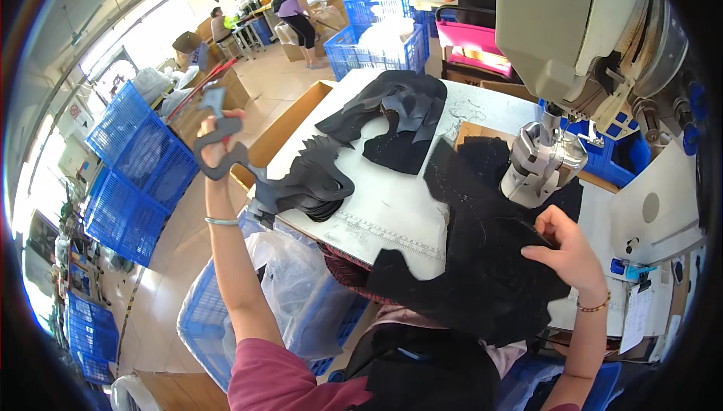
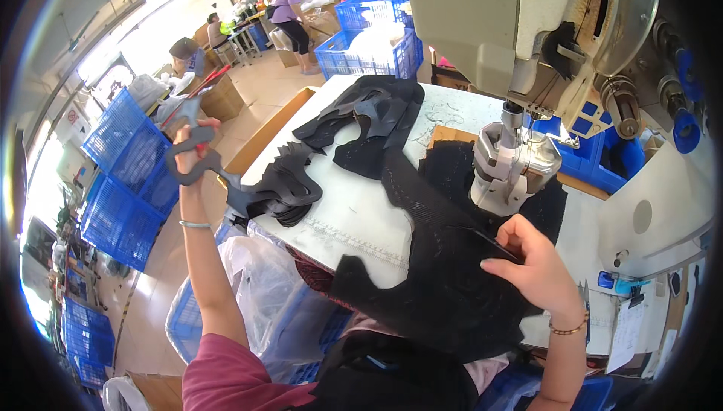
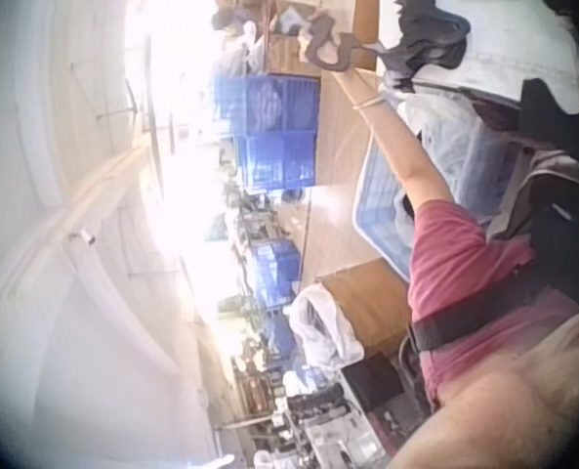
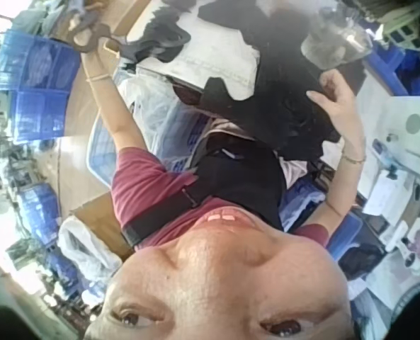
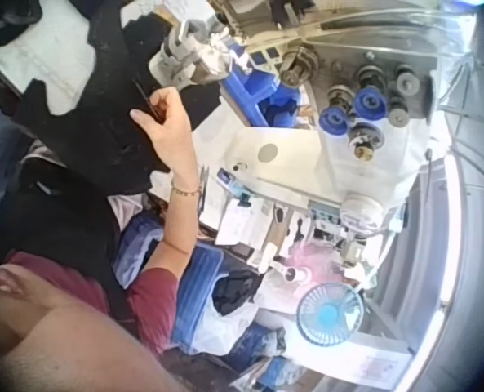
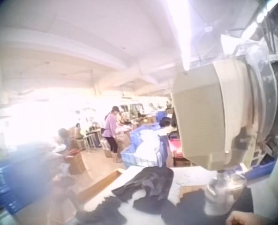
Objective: The person stitches shoe fabric pieces using an industrial sewing machine, trims loose threads using thread snips by hand, and aligns fabric components together around the machine needle to stitch them.
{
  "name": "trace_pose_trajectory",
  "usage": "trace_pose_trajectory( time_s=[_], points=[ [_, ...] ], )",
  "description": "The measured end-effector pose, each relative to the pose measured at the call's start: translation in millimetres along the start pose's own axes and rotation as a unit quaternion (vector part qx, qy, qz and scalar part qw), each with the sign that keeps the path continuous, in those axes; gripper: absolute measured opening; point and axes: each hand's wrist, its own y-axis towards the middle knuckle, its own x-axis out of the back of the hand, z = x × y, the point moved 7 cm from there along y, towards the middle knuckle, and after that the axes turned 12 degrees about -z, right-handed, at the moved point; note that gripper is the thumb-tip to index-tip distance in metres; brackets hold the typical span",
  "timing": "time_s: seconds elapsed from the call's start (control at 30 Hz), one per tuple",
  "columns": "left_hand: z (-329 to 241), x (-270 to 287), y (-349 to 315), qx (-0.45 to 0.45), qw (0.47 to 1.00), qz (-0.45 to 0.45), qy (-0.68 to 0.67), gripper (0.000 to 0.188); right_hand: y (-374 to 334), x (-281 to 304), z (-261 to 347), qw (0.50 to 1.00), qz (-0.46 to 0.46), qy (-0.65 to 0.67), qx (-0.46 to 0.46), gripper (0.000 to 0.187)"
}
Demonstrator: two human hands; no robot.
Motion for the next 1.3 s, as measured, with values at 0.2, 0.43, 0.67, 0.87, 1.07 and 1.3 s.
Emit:
trace_pose_trajectory(
  time_s=[0.2,0.43,0.67,0.87,1.07,1.3],
  points=[
    [-63,18,39,0.063,0.938,-0.127,-0.317,0.035,-3,22,37,0.97,-0.038,0.237,0.046,0.038],
    [-165,-99,-41,0.17,0.95,0.167,-0.202,0.028,5,35,23,0.952,-0.235,-0.093,0.174,0.024],
    [-277,-233,-230,0.392,0.758,0.372,-0.365,0.016,8,24,36,0.928,-0.264,-0.086,0.247,0.024],
    [-275,-257,-247,0.264,0.86,0.364,-0.24,0.02,16,25,23,0.966,-0.158,0.132,0.16,0.017],
    [-304,-228,-209,-0.128,0.961,0.225,-0.101,0.027,2,28,40,0.962,-0.182,0.097,0.177,0.017],
    [-359,-221,-155,-0.088,0.833,0.499,-0.223,0.038,-32,41,79,0.988,-0.069,0.06,0.125,0.015]
  ],
)
